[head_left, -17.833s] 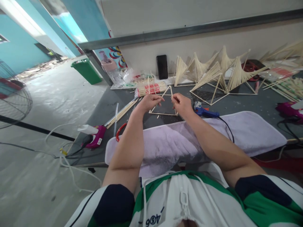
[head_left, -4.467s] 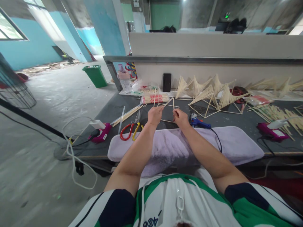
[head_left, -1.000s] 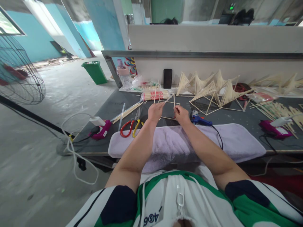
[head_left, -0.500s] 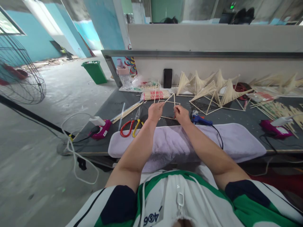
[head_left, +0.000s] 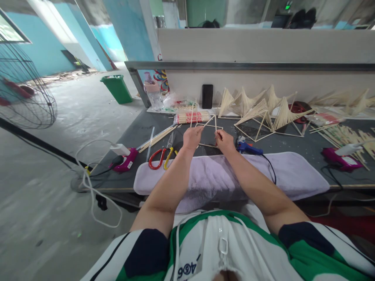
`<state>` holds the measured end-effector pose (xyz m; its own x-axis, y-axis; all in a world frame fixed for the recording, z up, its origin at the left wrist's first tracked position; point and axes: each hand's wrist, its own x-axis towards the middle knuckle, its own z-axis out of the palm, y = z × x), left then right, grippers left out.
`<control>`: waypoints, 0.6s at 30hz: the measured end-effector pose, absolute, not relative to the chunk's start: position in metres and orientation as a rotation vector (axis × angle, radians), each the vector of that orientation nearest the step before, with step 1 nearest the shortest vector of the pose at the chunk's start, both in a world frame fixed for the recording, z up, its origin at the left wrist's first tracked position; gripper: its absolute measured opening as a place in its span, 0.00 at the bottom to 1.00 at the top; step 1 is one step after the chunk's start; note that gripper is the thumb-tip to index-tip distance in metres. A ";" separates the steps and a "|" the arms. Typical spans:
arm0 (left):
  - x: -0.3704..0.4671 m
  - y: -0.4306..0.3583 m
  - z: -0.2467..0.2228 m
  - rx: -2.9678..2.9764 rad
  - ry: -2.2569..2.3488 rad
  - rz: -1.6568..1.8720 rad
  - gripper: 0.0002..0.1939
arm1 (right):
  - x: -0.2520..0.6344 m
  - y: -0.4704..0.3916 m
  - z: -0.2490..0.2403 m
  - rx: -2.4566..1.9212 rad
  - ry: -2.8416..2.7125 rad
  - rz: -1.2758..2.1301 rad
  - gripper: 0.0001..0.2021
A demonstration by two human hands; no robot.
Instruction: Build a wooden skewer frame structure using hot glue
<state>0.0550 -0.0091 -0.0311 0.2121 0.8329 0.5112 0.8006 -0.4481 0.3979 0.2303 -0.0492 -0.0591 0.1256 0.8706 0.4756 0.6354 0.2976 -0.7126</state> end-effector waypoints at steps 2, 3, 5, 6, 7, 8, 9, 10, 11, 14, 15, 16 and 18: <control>0.055 -0.009 -0.032 2.406 1.623 1.067 0.15 | 0.230 -0.049 -0.058 -1.416 -1.591 0.301 0.10; 0.055 -0.009 -0.032 2.404 1.623 1.071 0.15 | 0.230 -0.049 -0.058 -1.413 -1.595 0.296 0.10; 0.055 -0.009 -0.032 2.403 1.622 1.080 0.15 | 0.231 -0.050 -0.058 -1.407 -1.603 0.285 0.10; 0.055 -0.008 -0.033 2.403 1.620 1.083 0.15 | 0.231 -0.050 -0.058 -1.407 -1.604 0.285 0.10; 0.055 -0.008 -0.033 2.402 1.618 1.086 0.15 | 0.230 -0.050 -0.058 -1.409 -1.602 0.291 0.10; 0.055 -0.008 -0.033 2.400 1.617 1.087 0.15 | 0.230 -0.050 -0.058 -1.411 -1.598 0.301 0.11; 0.055 -0.008 -0.033 2.398 1.617 1.085 0.15 | 0.230 -0.050 -0.058 -1.412 -1.593 0.311 0.11; 0.055 -0.008 -0.033 2.395 1.620 1.086 0.15 | 0.230 -0.050 -0.059 -1.409 -1.587 0.319 0.11; 0.055 -0.008 -0.033 2.392 1.622 1.088 0.15 | 0.230 -0.050 -0.059 -1.404 -1.583 0.324 0.11; 0.055 -0.006 -0.034 2.395 1.625 1.091 0.15 | 0.230 -0.049 -0.060 -1.396 -1.578 0.321 0.11; 0.055 -0.006 -0.035 2.398 1.625 1.093 0.15 | 0.231 -0.048 -0.060 -1.398 -1.580 0.317 0.11; 0.055 -0.005 -0.035 2.402 1.625 1.094 0.15 | 0.231 -0.048 -0.061 -1.403 -1.583 0.313 0.11; 0.055 -0.005 -0.036 2.410 1.623 1.097 0.15 | 0.231 -0.047 -0.061 -1.409 -1.588 0.304 0.11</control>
<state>0.0547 -0.0048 -0.0360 0.2043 0.8234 0.5294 0.7982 -0.4532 0.3968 0.2311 -0.0474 -0.0611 0.1233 0.8697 0.4779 0.6313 0.3028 -0.7140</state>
